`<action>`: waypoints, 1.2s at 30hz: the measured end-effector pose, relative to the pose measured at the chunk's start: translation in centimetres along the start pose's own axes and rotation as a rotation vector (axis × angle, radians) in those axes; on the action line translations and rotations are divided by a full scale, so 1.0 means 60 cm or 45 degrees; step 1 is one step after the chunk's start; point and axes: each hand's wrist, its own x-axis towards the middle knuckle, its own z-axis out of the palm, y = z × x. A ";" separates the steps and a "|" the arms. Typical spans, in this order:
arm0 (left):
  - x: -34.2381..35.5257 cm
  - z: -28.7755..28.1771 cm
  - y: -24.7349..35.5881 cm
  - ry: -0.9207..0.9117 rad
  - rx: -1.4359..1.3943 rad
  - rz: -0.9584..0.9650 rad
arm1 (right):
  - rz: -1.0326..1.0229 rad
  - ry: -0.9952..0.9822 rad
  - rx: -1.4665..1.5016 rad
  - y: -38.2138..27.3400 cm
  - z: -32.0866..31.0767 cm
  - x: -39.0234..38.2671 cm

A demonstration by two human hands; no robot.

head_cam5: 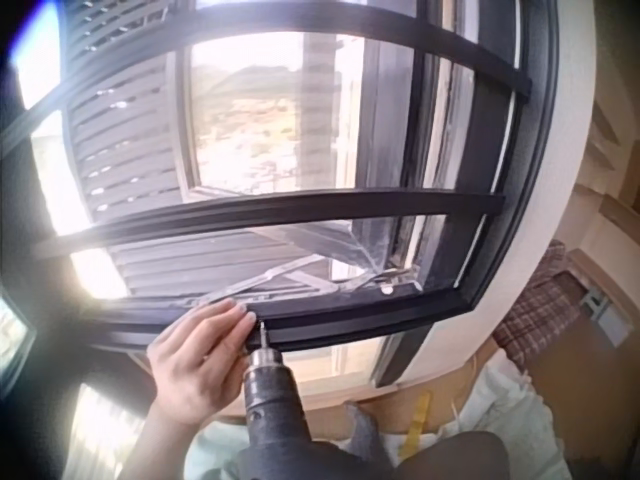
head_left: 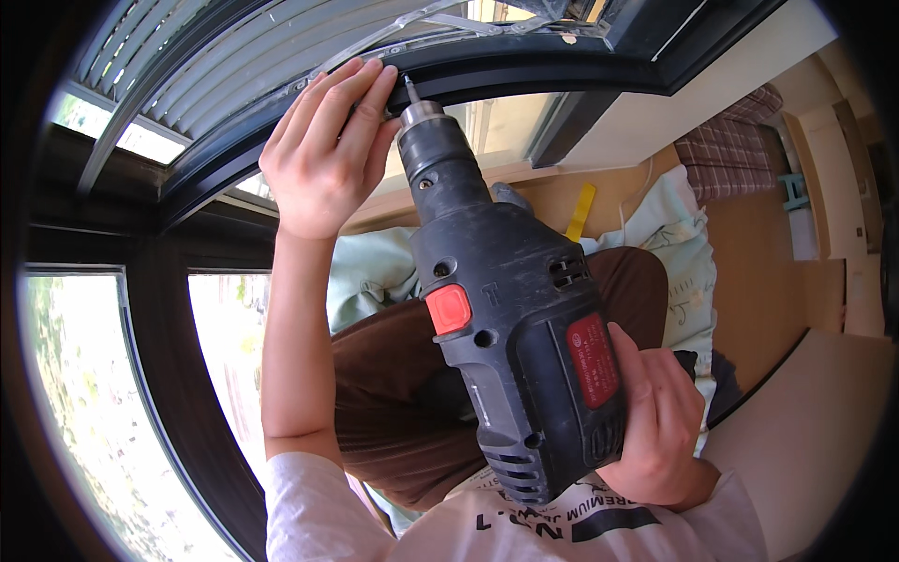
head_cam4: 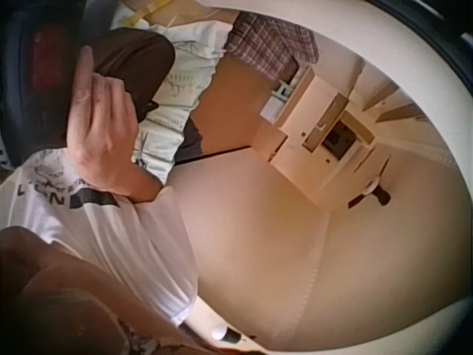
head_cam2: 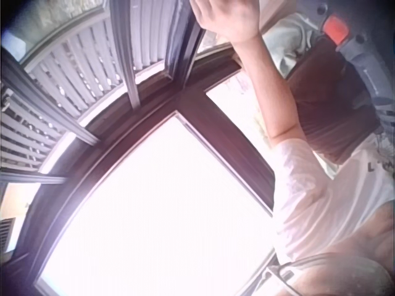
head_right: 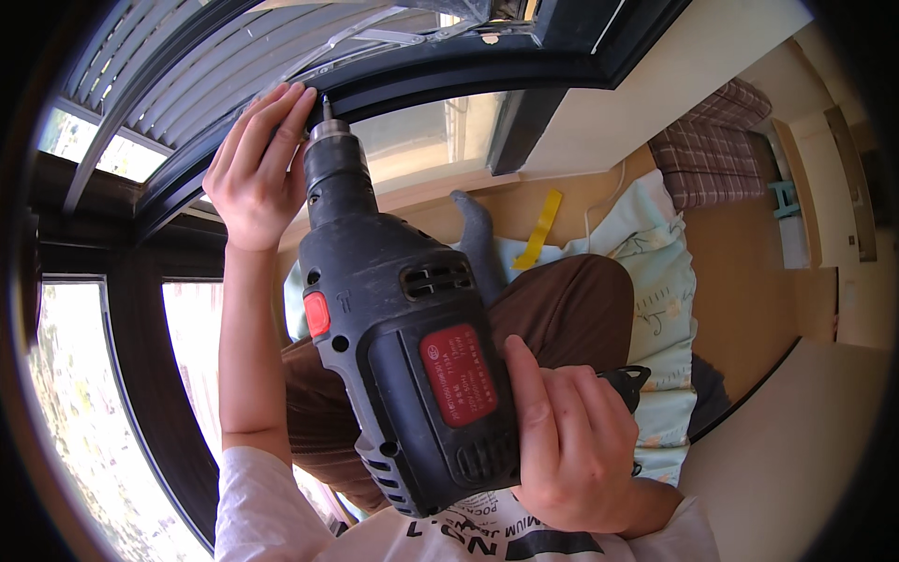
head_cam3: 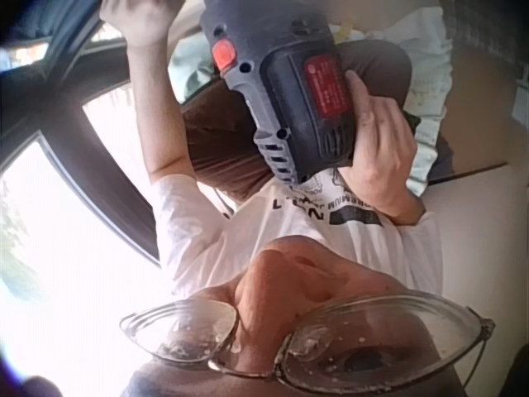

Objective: The person uses a power drill to drive a screw into a black metal window guard frame while sitting on a bed-like platform.

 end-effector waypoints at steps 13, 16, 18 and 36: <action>-0.004 0.001 -0.003 -0.001 -0.045 -0.006 | -0.010 0.022 -0.073 0.001 0.004 0.007; -0.005 -0.003 -0.004 -0.001 -0.055 -0.016 | -0.018 0.037 -0.073 0.004 0.013 0.003; -0.005 -0.005 -0.004 -0.005 -0.063 -0.028 | -0.021 0.042 -0.082 0.002 0.013 0.002; 0.023 -0.030 0.022 -0.295 -0.206 -0.267 | 1.249 -0.532 2.515 0.293 -0.029 -0.360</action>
